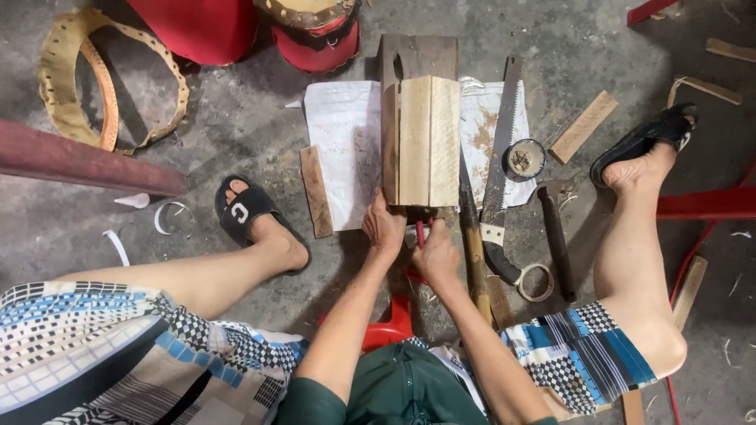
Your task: Assembling a wooden instrument frame by fitting slats, trimming with a saw, and sanding the surfaces.
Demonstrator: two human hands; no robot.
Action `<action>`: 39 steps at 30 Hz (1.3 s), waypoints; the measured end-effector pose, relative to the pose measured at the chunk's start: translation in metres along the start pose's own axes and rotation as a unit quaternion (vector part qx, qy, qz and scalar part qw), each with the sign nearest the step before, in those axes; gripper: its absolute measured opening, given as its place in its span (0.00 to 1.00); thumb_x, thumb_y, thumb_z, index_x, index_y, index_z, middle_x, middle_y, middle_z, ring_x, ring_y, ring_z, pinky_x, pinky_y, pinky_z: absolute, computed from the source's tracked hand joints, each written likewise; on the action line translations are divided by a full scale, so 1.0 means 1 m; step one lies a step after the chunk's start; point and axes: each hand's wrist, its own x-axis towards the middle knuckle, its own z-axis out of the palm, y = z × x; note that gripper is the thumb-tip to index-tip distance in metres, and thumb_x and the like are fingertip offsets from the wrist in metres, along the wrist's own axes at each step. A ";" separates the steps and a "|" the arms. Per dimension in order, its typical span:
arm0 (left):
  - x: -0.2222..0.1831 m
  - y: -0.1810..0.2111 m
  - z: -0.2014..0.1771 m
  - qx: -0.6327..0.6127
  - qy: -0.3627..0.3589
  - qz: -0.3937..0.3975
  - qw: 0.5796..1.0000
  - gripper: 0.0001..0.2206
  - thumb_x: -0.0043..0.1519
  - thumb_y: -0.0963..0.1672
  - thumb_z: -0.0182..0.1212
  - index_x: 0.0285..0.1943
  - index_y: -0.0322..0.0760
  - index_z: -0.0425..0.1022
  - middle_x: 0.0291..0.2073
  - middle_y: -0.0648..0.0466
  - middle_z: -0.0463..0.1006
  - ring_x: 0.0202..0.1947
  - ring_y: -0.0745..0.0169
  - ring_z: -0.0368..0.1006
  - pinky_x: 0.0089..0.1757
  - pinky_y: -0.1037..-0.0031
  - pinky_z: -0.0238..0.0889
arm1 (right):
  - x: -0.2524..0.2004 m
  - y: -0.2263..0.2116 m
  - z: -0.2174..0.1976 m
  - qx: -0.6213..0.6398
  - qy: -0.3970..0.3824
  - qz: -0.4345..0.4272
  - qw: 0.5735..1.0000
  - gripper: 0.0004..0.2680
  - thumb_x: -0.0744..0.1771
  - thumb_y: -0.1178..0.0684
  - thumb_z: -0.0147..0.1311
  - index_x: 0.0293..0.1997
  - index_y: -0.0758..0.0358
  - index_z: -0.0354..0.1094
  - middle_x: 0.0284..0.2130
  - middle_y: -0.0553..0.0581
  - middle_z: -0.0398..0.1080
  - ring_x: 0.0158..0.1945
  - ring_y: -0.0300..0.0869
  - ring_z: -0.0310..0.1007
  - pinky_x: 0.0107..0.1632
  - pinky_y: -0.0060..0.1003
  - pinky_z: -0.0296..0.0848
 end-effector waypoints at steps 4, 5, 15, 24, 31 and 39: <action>-0.002 -0.006 0.001 -0.011 -0.013 -0.009 1.000 0.22 0.58 0.49 0.60 0.61 0.40 0.73 0.34 0.39 0.82 0.38 0.25 0.79 0.42 0.35 0.71 | -0.007 -0.018 -0.026 0.024 -0.031 0.014 0.999 0.17 0.61 0.50 0.54 0.53 0.56 0.56 0.43 0.67 0.72 0.44 0.69 0.77 0.50 0.64 0.74; -0.001 0.000 -0.002 -0.014 -0.014 -0.009 1.000 0.22 0.58 0.48 0.59 0.62 0.38 0.73 0.34 0.38 0.82 0.38 0.24 0.79 0.42 0.35 0.70 | -0.008 -0.027 -0.042 0.059 -0.015 0.029 0.998 0.19 0.61 0.51 0.55 0.55 0.57 0.56 0.45 0.67 0.72 0.46 0.69 0.77 0.50 0.64 0.73; 0.002 0.015 -0.012 -0.034 -0.022 -0.001 0.999 0.16 0.57 0.47 0.60 0.50 0.37 0.77 0.32 0.38 0.82 0.37 0.22 0.78 0.41 0.34 0.70 | -0.006 -0.038 -0.059 0.058 -0.041 0.065 0.995 0.16 0.61 0.50 0.53 0.53 0.54 0.56 0.47 0.64 0.74 0.48 0.67 0.77 0.52 0.62 0.73; -0.001 0.021 -0.023 -0.009 -0.025 -0.011 1.000 0.13 0.57 0.48 0.60 0.45 0.39 0.76 0.30 0.40 0.81 0.35 0.24 0.79 0.40 0.36 0.70 | -0.002 -0.016 -0.027 0.040 -0.062 0.051 0.996 0.15 0.62 0.47 0.52 0.50 0.54 0.56 0.41 0.69 0.76 0.47 0.67 0.77 0.51 0.62 0.73; -0.001 0.016 -0.017 -0.020 -0.020 -0.011 1.000 0.16 0.57 0.48 0.59 0.51 0.39 0.75 0.31 0.38 0.81 0.35 0.21 0.78 0.40 0.35 0.70 | -0.010 -0.036 -0.050 0.101 0.016 0.066 0.992 0.17 0.61 0.53 0.55 0.54 0.55 0.56 0.45 0.68 0.72 0.50 0.66 0.75 0.52 0.61 0.73; 0.002 0.001 -0.004 -0.025 -0.020 -0.002 0.999 0.20 0.57 0.46 0.58 0.59 0.35 0.73 0.32 0.35 0.81 0.36 0.19 0.78 0.40 0.34 0.69 | -0.018 -0.039 -0.077 0.065 0.055 0.011 0.996 0.16 0.62 0.51 0.53 0.53 0.53 0.56 0.42 0.63 0.69 0.45 0.65 0.76 0.47 0.62 0.75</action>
